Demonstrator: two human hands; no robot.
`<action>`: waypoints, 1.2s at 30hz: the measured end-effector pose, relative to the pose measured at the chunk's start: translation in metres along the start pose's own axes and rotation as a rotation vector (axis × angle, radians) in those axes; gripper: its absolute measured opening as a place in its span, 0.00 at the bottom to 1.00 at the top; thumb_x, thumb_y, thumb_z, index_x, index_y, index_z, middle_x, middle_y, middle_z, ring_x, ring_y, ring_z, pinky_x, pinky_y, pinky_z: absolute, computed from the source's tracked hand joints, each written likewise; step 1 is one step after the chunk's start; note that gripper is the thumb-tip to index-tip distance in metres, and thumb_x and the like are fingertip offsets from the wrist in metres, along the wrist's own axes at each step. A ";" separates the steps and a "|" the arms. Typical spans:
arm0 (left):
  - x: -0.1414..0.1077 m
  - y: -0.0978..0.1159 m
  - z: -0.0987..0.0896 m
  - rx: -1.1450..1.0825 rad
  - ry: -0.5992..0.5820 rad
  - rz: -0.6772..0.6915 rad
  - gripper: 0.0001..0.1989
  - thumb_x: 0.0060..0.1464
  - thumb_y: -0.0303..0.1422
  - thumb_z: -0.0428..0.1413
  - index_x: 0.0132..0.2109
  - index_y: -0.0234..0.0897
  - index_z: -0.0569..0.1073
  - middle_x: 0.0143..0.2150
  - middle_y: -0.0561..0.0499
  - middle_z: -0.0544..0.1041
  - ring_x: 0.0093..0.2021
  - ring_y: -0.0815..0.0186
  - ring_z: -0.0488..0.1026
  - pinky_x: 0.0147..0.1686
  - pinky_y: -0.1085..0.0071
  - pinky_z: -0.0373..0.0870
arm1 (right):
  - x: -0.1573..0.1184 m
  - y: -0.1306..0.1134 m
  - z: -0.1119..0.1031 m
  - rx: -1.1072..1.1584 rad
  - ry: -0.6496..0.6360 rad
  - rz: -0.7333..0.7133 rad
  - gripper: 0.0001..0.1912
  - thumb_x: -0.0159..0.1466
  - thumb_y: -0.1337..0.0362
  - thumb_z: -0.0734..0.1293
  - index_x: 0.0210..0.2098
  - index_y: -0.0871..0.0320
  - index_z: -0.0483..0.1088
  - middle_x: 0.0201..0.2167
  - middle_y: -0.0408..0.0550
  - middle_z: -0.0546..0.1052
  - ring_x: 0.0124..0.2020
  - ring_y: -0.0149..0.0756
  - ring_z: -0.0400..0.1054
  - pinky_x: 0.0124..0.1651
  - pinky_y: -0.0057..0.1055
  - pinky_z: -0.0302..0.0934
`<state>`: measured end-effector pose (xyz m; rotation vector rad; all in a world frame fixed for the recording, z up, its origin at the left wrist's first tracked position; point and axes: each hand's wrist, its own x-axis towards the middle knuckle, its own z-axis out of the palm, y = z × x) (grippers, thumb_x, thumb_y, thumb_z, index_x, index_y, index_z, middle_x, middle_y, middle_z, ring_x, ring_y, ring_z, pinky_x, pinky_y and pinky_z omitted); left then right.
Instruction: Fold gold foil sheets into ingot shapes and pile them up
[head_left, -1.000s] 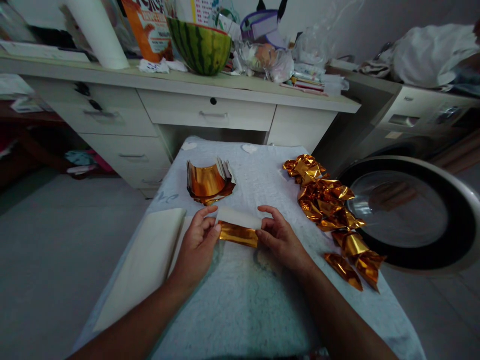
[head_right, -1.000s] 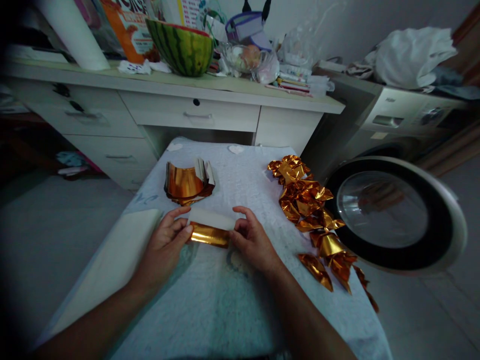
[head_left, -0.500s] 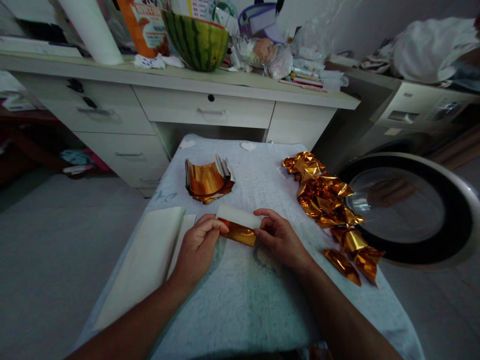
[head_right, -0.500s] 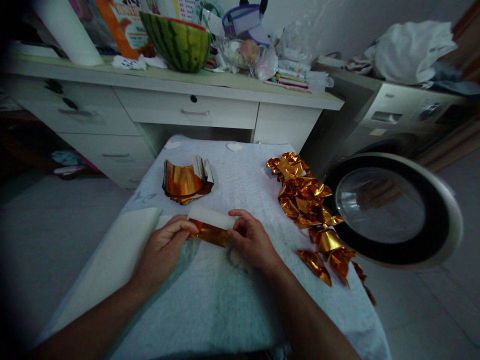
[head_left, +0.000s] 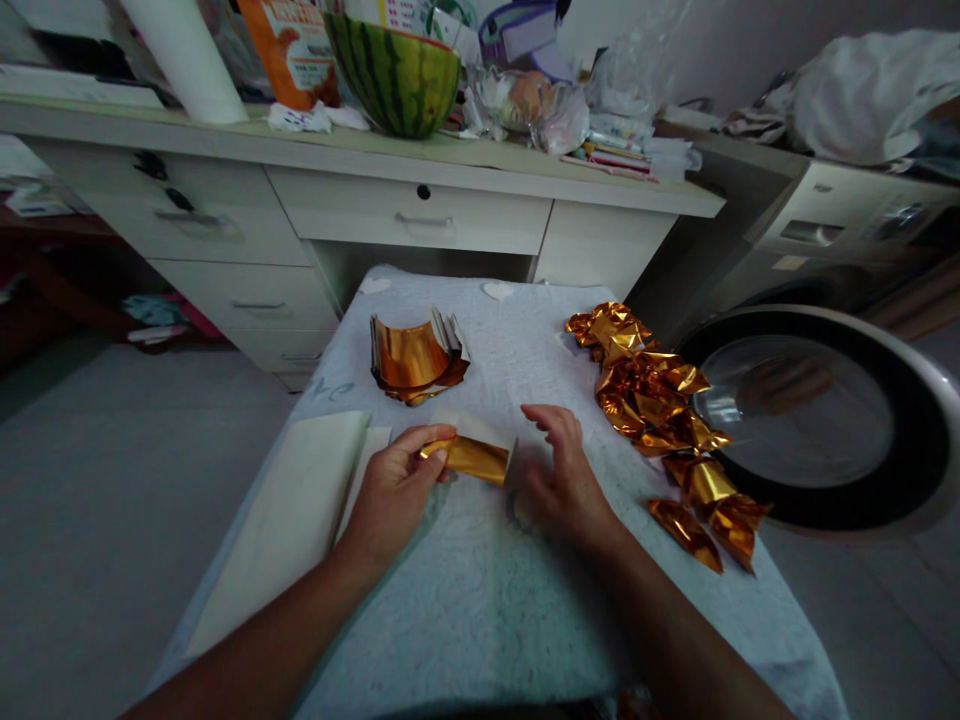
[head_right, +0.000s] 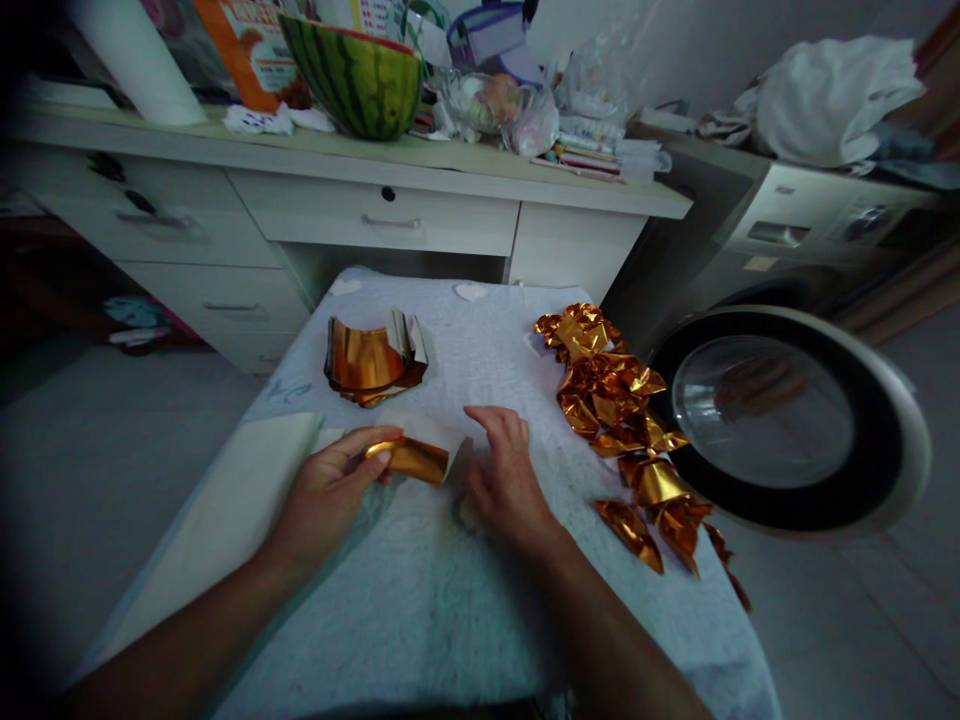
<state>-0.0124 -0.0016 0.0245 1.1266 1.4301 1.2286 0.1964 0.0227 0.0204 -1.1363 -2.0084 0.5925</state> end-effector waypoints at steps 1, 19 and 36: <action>0.000 0.001 0.000 -0.004 -0.003 -0.025 0.14 0.54 0.33 0.56 0.46 0.34 0.77 0.39 0.49 0.78 0.29 0.68 0.72 0.32 0.69 0.73 | -0.001 -0.001 0.001 -0.053 -0.002 -0.052 0.35 0.55 0.76 0.61 0.61 0.52 0.55 0.56 0.54 0.62 0.58 0.45 0.58 0.58 0.48 0.57; 0.001 -0.013 -0.001 0.457 -0.155 0.335 0.14 0.60 0.27 0.48 0.50 0.39 0.74 0.49 0.47 0.74 0.50 0.60 0.71 0.52 0.59 0.68 | -0.004 -0.001 0.007 -0.262 -0.144 -0.242 0.11 0.63 0.76 0.63 0.38 0.55 0.73 0.45 0.50 0.73 0.48 0.42 0.60 0.49 0.41 0.59; -0.007 -0.015 0.003 0.826 -0.419 0.634 0.10 0.57 0.21 0.51 0.44 0.36 0.72 0.46 0.47 0.74 0.47 0.59 0.69 0.51 0.58 0.67 | 0.000 0.000 0.001 -0.219 -0.364 -0.126 0.09 0.64 0.75 0.63 0.38 0.57 0.72 0.42 0.48 0.75 0.45 0.39 0.63 0.50 0.38 0.57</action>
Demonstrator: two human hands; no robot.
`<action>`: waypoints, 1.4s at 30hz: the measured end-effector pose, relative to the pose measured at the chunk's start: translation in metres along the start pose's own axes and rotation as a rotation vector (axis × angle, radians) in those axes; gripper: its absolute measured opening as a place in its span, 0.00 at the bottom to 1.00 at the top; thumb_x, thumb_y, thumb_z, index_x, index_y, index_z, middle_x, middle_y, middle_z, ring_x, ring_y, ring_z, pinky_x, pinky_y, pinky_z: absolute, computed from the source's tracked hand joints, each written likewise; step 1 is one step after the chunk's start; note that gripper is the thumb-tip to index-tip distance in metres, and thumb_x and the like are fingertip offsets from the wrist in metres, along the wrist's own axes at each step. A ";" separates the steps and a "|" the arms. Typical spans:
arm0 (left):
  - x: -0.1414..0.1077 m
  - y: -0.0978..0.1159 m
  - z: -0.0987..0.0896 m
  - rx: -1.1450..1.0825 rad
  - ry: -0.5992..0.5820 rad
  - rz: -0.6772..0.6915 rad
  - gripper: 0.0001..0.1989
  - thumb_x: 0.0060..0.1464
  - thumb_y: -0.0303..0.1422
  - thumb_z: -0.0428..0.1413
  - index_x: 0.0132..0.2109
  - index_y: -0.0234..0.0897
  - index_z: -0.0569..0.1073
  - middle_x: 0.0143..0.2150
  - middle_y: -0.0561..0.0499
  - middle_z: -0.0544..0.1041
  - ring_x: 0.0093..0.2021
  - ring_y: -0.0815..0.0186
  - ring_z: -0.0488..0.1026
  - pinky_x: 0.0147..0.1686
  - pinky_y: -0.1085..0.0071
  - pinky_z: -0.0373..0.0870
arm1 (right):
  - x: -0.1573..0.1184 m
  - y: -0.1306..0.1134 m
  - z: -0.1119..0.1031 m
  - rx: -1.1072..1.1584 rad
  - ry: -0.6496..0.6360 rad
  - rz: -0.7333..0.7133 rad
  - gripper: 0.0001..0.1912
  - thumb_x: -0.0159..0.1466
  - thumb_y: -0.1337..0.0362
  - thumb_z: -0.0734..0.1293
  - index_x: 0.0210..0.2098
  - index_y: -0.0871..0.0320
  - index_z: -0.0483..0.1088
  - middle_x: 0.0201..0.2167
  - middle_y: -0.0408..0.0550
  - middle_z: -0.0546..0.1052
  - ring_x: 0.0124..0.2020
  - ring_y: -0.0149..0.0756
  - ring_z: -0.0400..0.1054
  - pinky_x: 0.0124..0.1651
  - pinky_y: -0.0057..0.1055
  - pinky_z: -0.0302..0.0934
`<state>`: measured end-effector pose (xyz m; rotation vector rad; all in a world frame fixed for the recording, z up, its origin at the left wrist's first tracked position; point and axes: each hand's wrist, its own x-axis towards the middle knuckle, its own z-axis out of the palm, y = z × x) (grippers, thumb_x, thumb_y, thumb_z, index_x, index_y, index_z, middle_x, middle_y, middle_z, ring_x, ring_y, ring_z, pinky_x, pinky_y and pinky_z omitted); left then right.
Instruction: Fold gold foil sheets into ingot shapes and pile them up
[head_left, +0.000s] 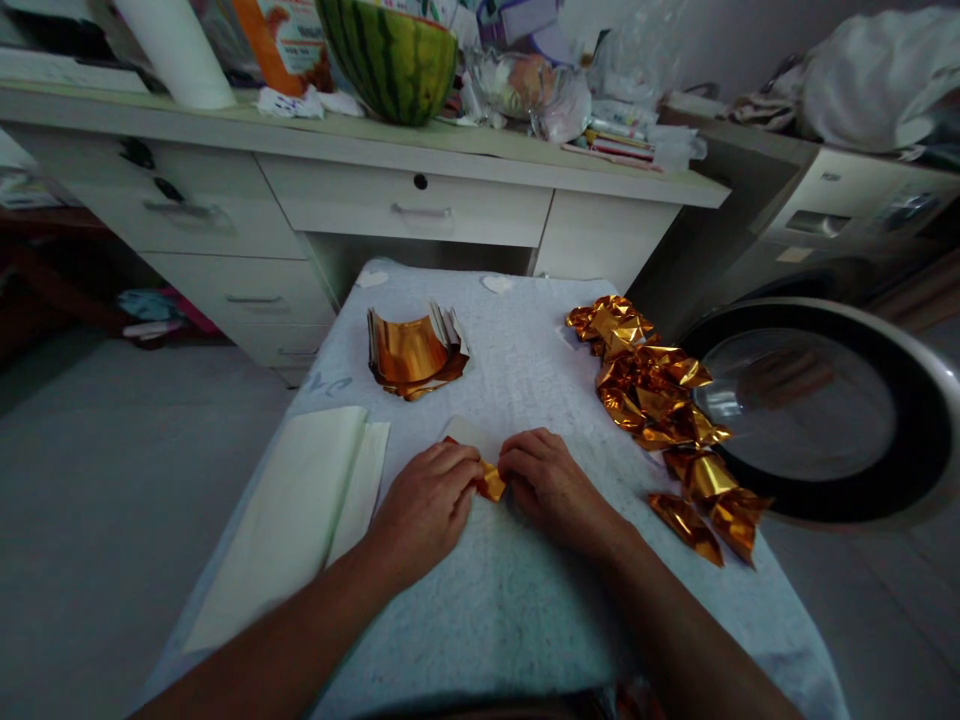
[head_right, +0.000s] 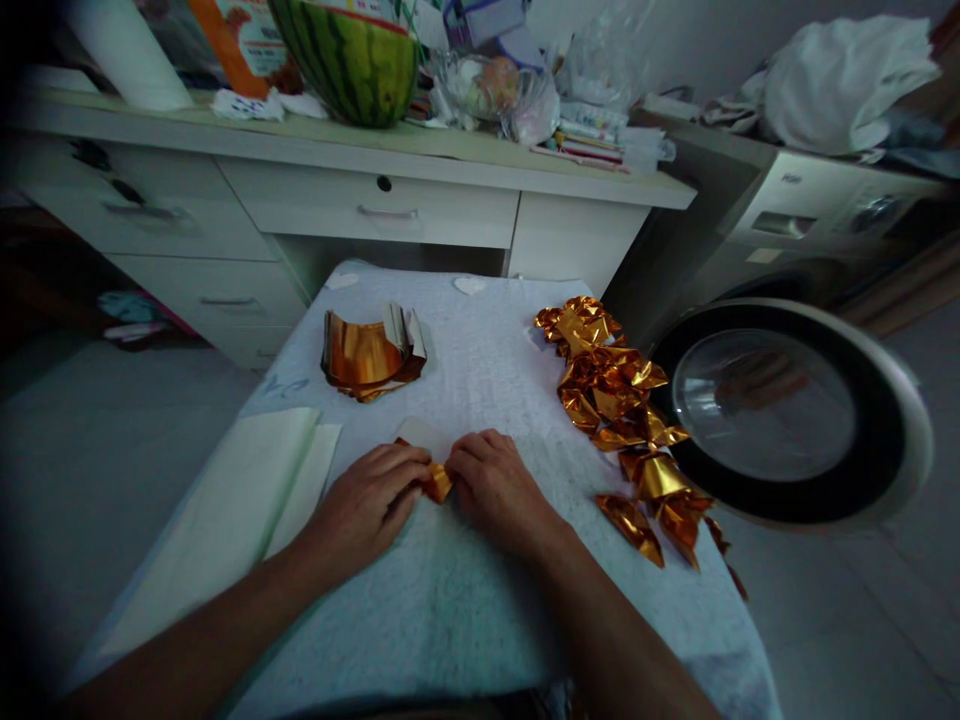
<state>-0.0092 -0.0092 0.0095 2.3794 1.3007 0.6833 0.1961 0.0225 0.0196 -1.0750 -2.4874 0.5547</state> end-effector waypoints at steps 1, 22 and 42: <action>0.000 0.001 0.000 -0.004 -0.006 -0.005 0.10 0.57 0.22 0.52 0.44 0.36 0.72 0.47 0.47 0.74 0.48 0.58 0.68 0.52 0.57 0.66 | -0.001 0.001 0.000 0.003 0.004 0.006 0.08 0.64 0.75 0.64 0.38 0.57 0.72 0.41 0.48 0.75 0.45 0.39 0.63 0.50 0.38 0.57; 0.003 0.003 0.004 -0.044 0.015 -0.044 0.05 0.61 0.27 0.53 0.38 0.39 0.73 0.41 0.49 0.75 0.44 0.59 0.69 0.45 0.57 0.66 | -0.002 0.002 0.003 0.057 0.049 0.051 0.08 0.61 0.74 0.68 0.35 0.54 0.75 0.46 0.48 0.72 0.50 0.42 0.60 0.53 0.42 0.55; 0.004 0.003 0.001 -0.130 0.008 -0.096 0.07 0.58 0.25 0.55 0.33 0.38 0.74 0.36 0.50 0.73 0.41 0.61 0.69 0.42 0.61 0.67 | 0.002 -0.006 0.010 0.108 0.070 0.049 0.04 0.61 0.70 0.70 0.33 0.54 0.75 0.42 0.46 0.72 0.50 0.41 0.60 0.53 0.42 0.51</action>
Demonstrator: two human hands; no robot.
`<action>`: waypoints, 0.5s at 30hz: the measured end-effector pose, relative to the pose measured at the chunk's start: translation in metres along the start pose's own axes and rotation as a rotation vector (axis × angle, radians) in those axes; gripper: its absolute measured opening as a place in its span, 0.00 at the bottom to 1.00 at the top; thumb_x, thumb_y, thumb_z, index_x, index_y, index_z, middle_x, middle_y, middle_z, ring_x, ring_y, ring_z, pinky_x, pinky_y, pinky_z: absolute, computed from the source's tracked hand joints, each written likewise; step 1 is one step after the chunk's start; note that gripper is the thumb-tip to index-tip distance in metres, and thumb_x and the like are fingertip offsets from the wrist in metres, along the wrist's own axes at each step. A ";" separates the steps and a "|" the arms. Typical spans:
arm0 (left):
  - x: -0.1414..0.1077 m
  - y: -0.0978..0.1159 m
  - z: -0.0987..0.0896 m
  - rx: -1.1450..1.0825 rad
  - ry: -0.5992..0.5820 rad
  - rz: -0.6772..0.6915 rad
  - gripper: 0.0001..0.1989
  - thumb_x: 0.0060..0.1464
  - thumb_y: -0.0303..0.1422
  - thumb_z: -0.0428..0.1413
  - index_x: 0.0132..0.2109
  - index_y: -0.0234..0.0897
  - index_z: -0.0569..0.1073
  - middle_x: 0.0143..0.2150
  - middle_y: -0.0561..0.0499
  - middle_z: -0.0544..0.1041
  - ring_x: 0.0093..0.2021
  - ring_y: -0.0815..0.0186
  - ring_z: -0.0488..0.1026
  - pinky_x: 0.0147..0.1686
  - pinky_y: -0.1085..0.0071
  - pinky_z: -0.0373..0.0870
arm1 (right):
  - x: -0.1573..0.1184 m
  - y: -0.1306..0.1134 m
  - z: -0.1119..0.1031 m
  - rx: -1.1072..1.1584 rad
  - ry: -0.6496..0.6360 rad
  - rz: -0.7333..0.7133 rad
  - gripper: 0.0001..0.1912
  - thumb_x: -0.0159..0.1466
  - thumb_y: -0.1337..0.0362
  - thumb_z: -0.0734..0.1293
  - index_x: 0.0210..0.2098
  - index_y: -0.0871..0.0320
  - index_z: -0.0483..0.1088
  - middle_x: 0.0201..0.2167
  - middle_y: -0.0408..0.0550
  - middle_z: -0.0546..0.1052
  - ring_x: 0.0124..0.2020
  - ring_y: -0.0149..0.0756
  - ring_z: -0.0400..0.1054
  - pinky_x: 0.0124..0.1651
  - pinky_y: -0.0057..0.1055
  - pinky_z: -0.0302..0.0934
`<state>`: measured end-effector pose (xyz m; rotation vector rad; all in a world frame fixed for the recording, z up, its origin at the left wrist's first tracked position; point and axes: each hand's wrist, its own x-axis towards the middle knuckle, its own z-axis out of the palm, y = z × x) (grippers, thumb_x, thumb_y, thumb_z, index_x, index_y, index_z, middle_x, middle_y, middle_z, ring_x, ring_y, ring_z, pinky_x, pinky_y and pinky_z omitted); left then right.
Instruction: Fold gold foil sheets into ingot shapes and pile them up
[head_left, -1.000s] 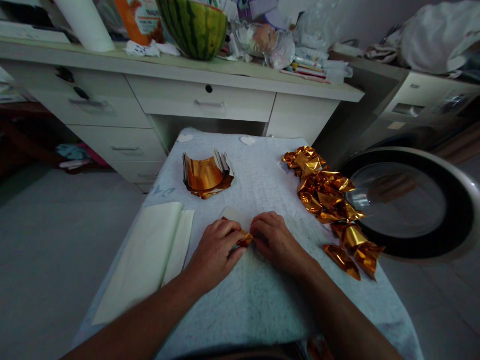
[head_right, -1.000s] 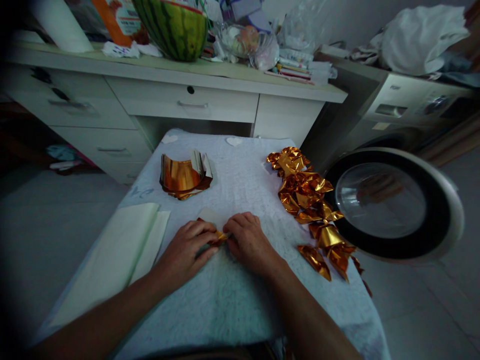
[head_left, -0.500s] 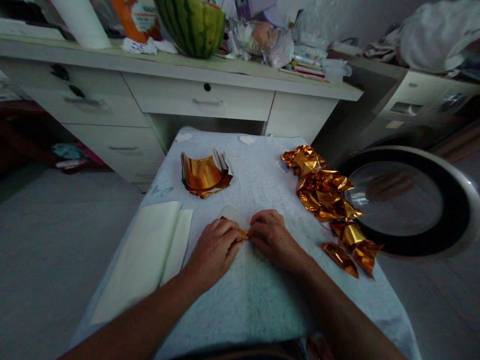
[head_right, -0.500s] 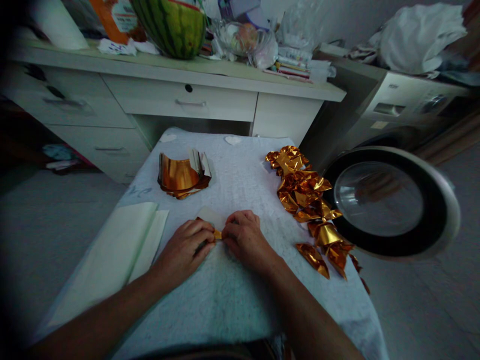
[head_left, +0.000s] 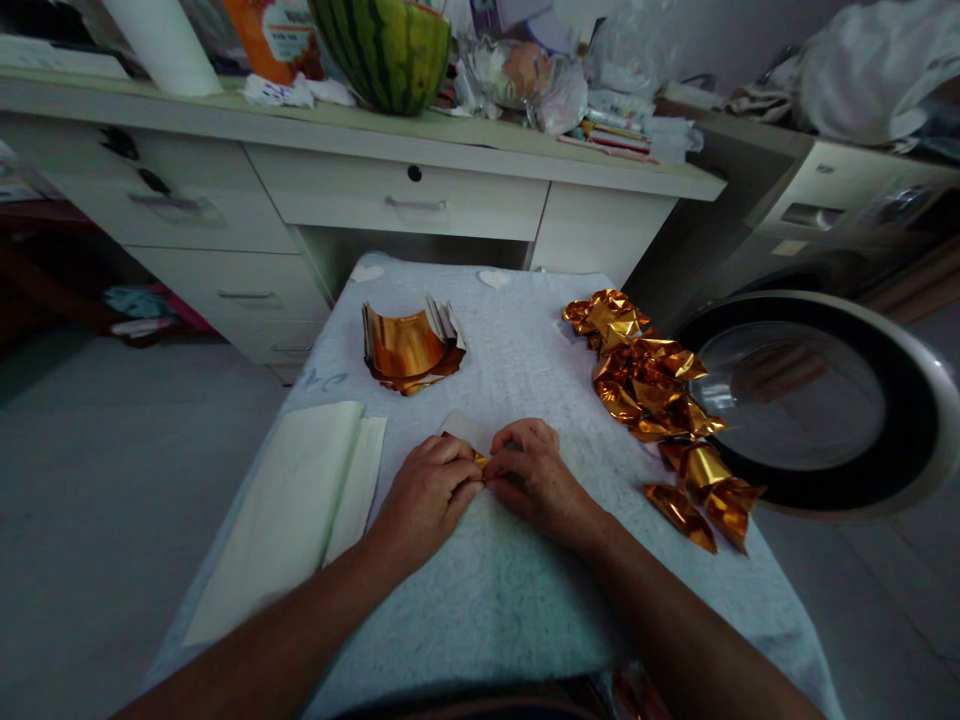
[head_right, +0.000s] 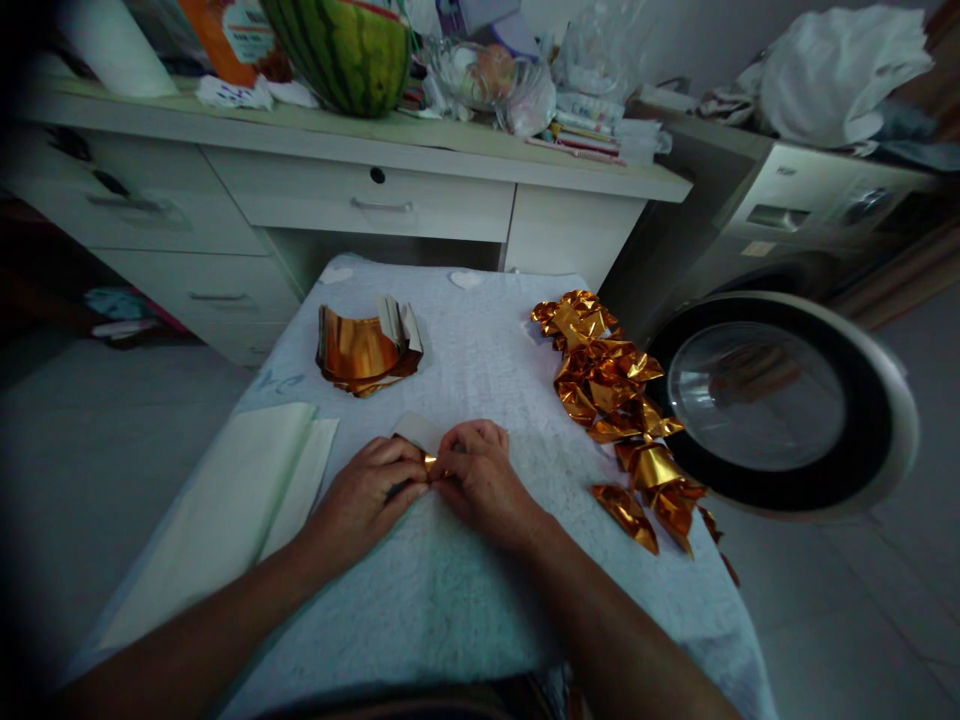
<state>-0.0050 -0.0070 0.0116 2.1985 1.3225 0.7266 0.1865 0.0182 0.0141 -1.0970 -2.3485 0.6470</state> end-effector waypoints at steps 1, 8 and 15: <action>0.000 0.000 0.000 -0.004 -0.001 0.001 0.07 0.58 0.25 0.55 0.32 0.38 0.74 0.36 0.50 0.74 0.41 0.61 0.69 0.42 0.61 0.67 | 0.000 0.001 0.000 -0.001 0.002 0.000 0.04 0.62 0.70 0.70 0.33 0.54 0.75 0.42 0.46 0.72 0.50 0.41 0.60 0.53 0.42 0.51; -0.001 0.001 -0.002 -0.023 0.003 0.007 0.08 0.59 0.25 0.54 0.32 0.38 0.74 0.35 0.51 0.73 0.40 0.62 0.69 0.42 0.62 0.67 | -0.003 0.003 -0.007 0.002 -0.029 0.019 0.02 0.63 0.68 0.69 0.35 0.55 0.74 0.42 0.47 0.72 0.49 0.41 0.60 0.53 0.42 0.52; 0.000 0.002 0.001 0.030 0.004 -0.017 0.08 0.59 0.27 0.53 0.32 0.38 0.74 0.36 0.50 0.73 0.40 0.61 0.69 0.43 0.60 0.67 | -0.004 0.005 -0.011 -0.017 -0.045 0.079 0.08 0.58 0.74 0.69 0.35 0.55 0.73 0.43 0.46 0.71 0.50 0.41 0.60 0.54 0.43 0.52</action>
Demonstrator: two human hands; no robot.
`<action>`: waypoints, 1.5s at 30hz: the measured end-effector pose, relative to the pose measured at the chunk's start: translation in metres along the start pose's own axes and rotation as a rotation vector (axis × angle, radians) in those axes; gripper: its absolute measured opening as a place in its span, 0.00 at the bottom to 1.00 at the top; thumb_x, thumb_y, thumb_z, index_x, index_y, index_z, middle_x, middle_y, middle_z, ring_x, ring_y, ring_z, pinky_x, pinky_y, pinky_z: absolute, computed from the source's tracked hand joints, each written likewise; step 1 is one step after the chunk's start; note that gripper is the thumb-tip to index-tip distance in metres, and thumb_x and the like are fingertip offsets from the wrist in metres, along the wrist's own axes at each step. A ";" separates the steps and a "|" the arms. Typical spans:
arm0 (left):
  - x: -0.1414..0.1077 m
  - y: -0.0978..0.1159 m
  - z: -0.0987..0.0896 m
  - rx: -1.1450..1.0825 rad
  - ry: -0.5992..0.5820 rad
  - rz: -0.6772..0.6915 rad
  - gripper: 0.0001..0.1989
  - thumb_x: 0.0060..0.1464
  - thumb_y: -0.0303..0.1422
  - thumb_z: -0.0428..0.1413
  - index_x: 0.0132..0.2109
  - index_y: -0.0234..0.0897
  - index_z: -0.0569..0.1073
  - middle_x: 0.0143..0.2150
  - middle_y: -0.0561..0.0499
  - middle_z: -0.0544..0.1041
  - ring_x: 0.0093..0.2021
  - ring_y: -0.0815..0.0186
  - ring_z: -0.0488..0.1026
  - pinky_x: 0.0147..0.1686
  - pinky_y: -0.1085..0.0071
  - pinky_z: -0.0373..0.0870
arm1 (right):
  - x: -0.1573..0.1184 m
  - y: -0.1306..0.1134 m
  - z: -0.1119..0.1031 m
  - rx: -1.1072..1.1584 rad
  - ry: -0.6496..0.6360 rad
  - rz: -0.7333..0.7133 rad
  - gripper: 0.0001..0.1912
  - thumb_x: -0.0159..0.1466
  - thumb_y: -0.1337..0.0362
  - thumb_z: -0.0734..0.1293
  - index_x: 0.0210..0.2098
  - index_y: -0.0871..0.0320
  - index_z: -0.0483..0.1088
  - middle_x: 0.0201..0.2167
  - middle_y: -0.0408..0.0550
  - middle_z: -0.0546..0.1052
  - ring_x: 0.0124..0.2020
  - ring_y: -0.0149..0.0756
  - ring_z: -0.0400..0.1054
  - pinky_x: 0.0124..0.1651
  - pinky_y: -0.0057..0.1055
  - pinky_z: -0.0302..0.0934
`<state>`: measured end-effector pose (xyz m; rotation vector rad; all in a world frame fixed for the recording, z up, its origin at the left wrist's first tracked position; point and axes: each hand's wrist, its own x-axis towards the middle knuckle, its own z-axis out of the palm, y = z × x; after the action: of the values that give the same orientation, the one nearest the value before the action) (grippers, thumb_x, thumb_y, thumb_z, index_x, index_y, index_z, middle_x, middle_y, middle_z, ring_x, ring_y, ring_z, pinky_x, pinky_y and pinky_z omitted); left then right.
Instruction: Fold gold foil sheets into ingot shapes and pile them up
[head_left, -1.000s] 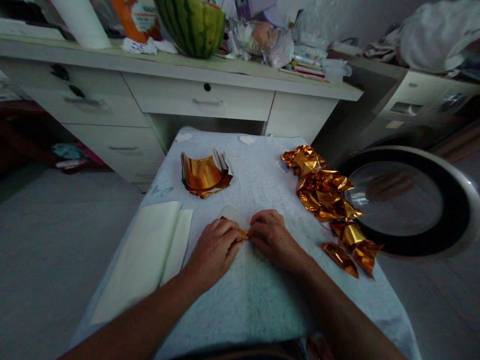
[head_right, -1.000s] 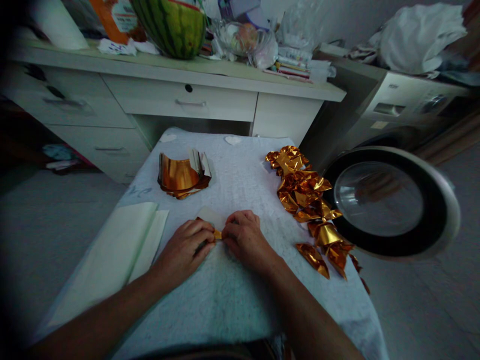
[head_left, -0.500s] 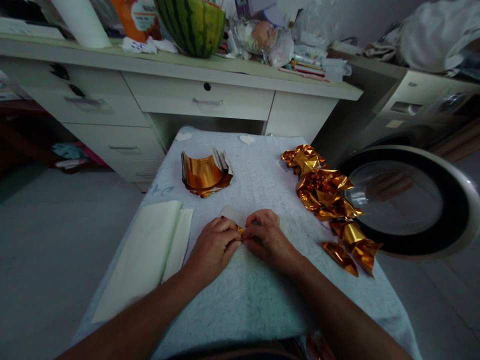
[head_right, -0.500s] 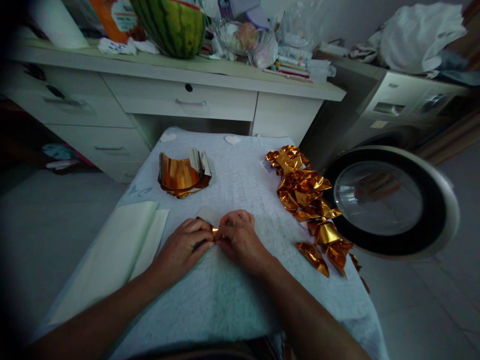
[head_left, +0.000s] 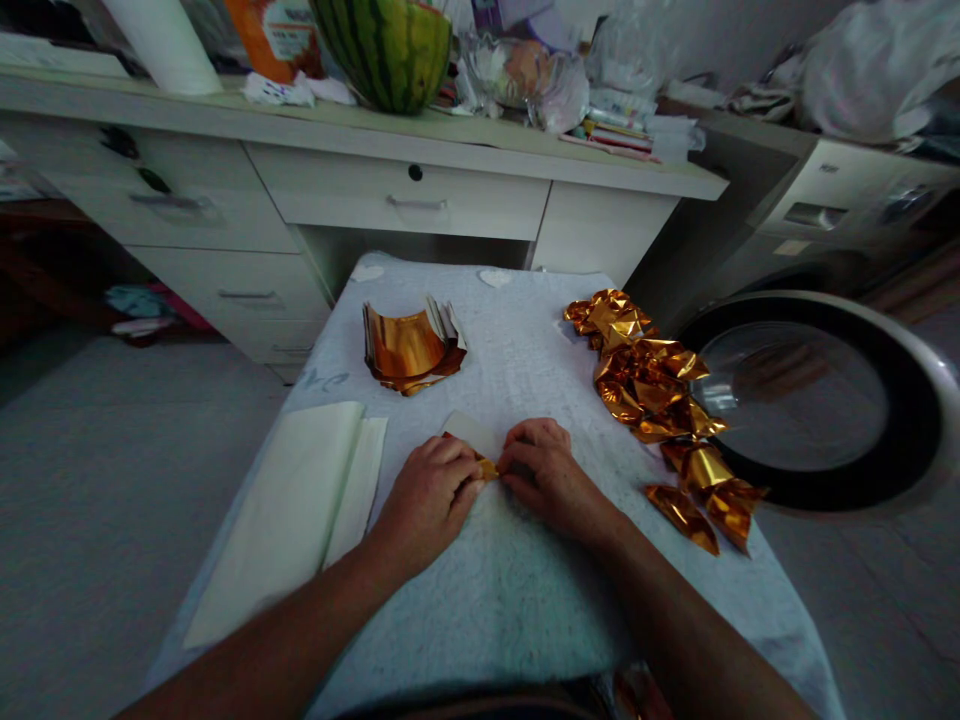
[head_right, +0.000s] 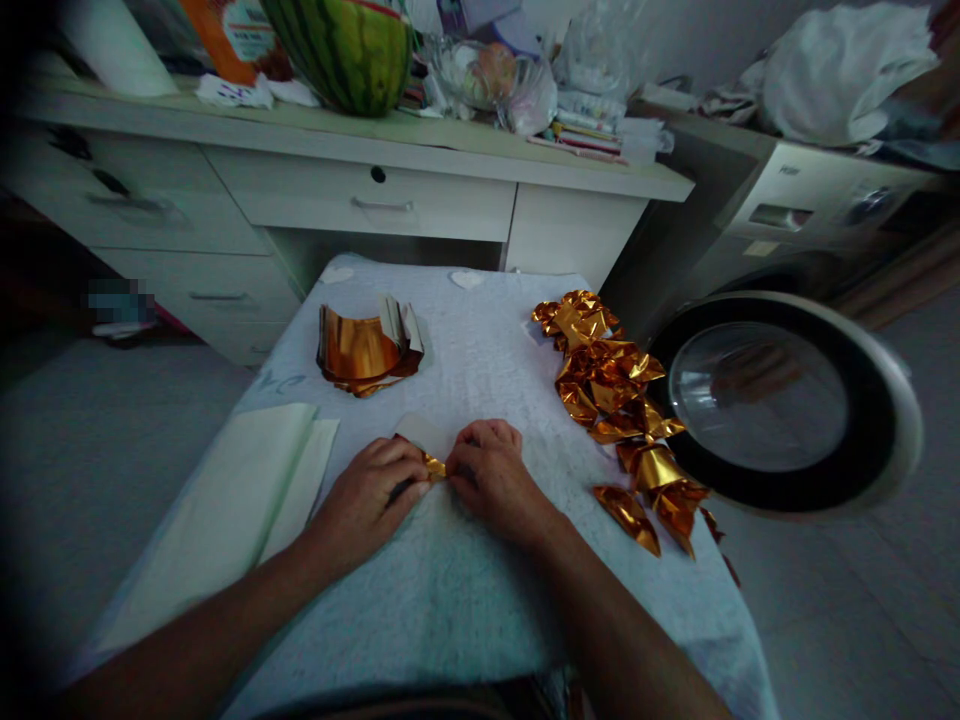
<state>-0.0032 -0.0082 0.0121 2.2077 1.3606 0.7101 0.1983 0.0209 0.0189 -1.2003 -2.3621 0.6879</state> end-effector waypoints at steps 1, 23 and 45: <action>0.000 0.000 0.001 0.009 0.000 -0.006 0.08 0.59 0.27 0.53 0.32 0.38 0.74 0.36 0.50 0.73 0.40 0.61 0.69 0.43 0.60 0.67 | 0.000 0.000 0.000 -0.002 0.003 0.001 0.07 0.59 0.74 0.69 0.34 0.55 0.73 0.43 0.46 0.71 0.50 0.41 0.60 0.54 0.43 0.52; 0.010 0.001 0.003 -0.106 0.030 -0.166 0.06 0.52 0.26 0.57 0.28 0.37 0.73 0.39 0.49 0.69 0.42 0.61 0.70 0.44 0.61 0.70 | 0.006 -0.004 0.006 0.006 0.026 0.108 0.03 0.58 0.71 0.68 0.31 0.58 0.72 0.38 0.46 0.70 0.46 0.41 0.60 0.51 0.42 0.52; 0.005 0.005 0.007 0.152 0.122 -0.143 0.06 0.55 0.27 0.54 0.30 0.38 0.72 0.44 0.45 0.69 0.46 0.54 0.64 0.48 0.55 0.66 | 0.008 -0.010 0.011 -0.075 0.067 0.201 0.04 0.60 0.65 0.71 0.29 0.57 0.72 0.42 0.47 0.69 0.48 0.41 0.58 0.53 0.42 0.53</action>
<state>0.0069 -0.0066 0.0110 2.1835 1.6655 0.7207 0.1816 0.0197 0.0167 -1.4848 -2.2508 0.6162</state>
